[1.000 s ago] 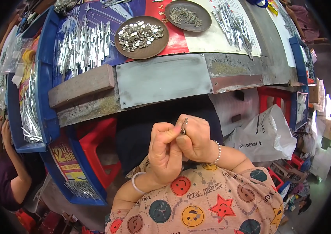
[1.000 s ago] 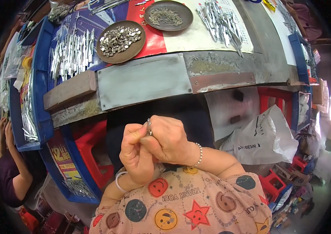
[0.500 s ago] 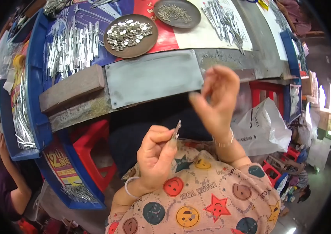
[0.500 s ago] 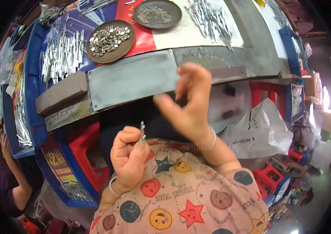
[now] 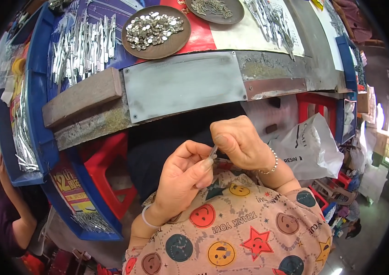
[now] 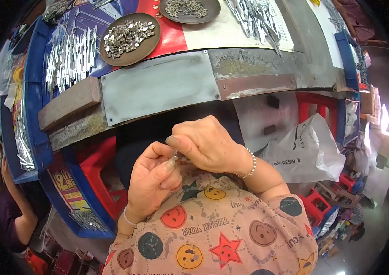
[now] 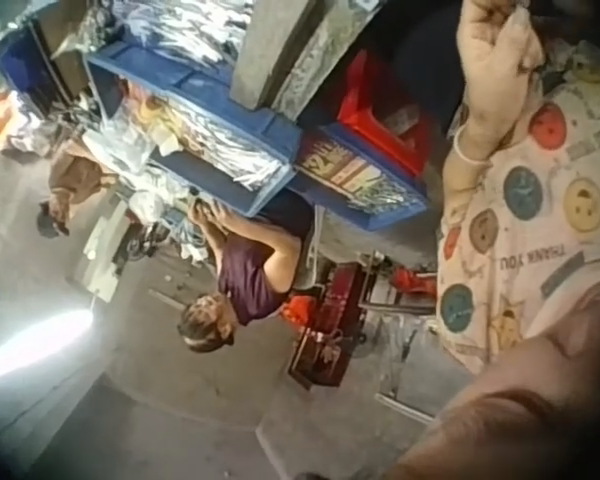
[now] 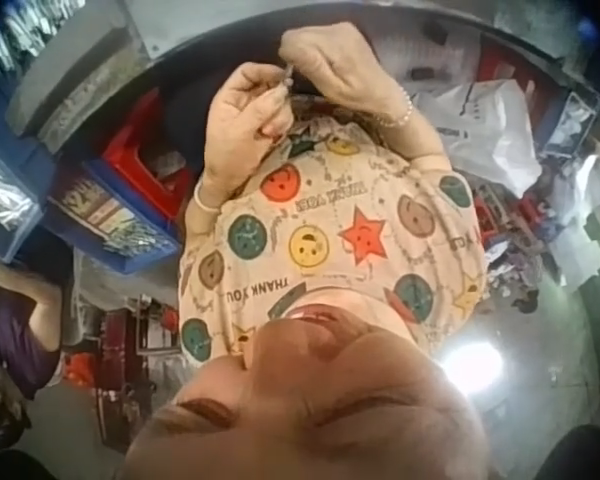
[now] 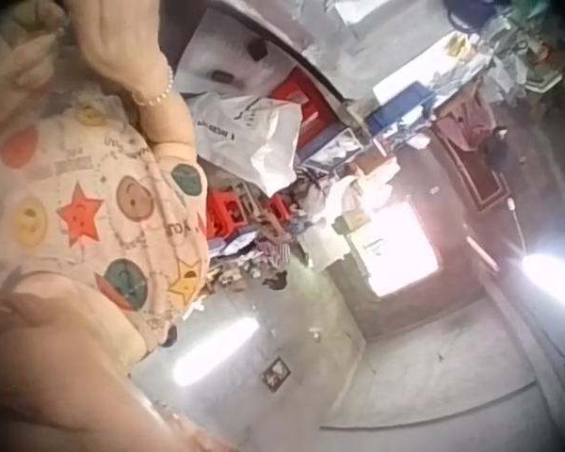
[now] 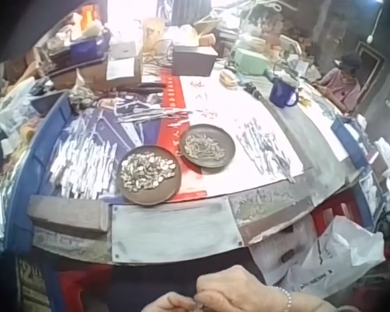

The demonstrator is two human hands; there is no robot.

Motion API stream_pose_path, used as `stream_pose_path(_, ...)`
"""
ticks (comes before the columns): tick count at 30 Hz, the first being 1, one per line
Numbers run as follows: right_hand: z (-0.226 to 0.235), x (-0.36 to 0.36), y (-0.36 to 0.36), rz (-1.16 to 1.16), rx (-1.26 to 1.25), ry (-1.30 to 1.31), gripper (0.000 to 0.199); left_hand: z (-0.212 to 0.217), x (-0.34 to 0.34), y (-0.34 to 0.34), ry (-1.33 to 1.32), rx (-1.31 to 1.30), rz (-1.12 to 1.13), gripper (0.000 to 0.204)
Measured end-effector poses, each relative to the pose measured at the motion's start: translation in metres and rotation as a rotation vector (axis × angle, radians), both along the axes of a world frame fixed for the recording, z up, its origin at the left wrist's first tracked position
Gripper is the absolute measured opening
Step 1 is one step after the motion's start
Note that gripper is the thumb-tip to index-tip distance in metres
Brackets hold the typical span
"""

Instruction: Assembling small metal and plastic electronic or mechanical components manually at a workshop bench.

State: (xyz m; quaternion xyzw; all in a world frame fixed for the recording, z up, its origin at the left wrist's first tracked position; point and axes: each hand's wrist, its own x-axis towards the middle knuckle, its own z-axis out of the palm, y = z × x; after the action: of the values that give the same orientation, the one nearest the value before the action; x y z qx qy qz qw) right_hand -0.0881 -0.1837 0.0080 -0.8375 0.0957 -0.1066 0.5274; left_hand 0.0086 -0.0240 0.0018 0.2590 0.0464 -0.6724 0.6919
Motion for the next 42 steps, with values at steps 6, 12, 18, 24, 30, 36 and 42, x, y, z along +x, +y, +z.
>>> stream_pose_path(6,-0.006,0.005,0.011,-0.072,-0.077,0.000,0.026,-0.006,-0.001,0.001,0.039,0.002,0.051,0.014)
stream_pose_path(12,-0.019,0.004,0.024,-0.121,0.488,-0.162,0.026,-0.001,-0.004,-0.006,-0.731,0.011,0.174,0.018)
stream_pose_path(18,-0.032,0.001,0.027,-0.172,0.110,-0.216,0.047,-0.003,-0.018,-0.002,-1.031,0.042,0.221,0.019)
stream_pose_path(24,-0.006,0.004,0.033,-0.264,-0.023,-0.223,0.029,-0.002,-0.021,-0.004,-1.025,-0.046,0.355,0.019)
stream_pose_path(30,-0.016,0.008,0.024,-0.335,0.229,-0.334,0.006,-0.004,-0.013,0.001,-1.178,0.001,0.415,0.021)
stream_pose_path(36,-0.010,0.030,0.038,-0.209,-0.119,-0.513,0.021,-0.003,-0.016,0.004,-1.330,0.024,0.493,0.022)
stream_pose_path(42,-0.010,0.031,0.037,-0.139,0.138,-0.356,0.016,-0.002,-0.016,0.002,-1.227,0.019,0.549,0.021)
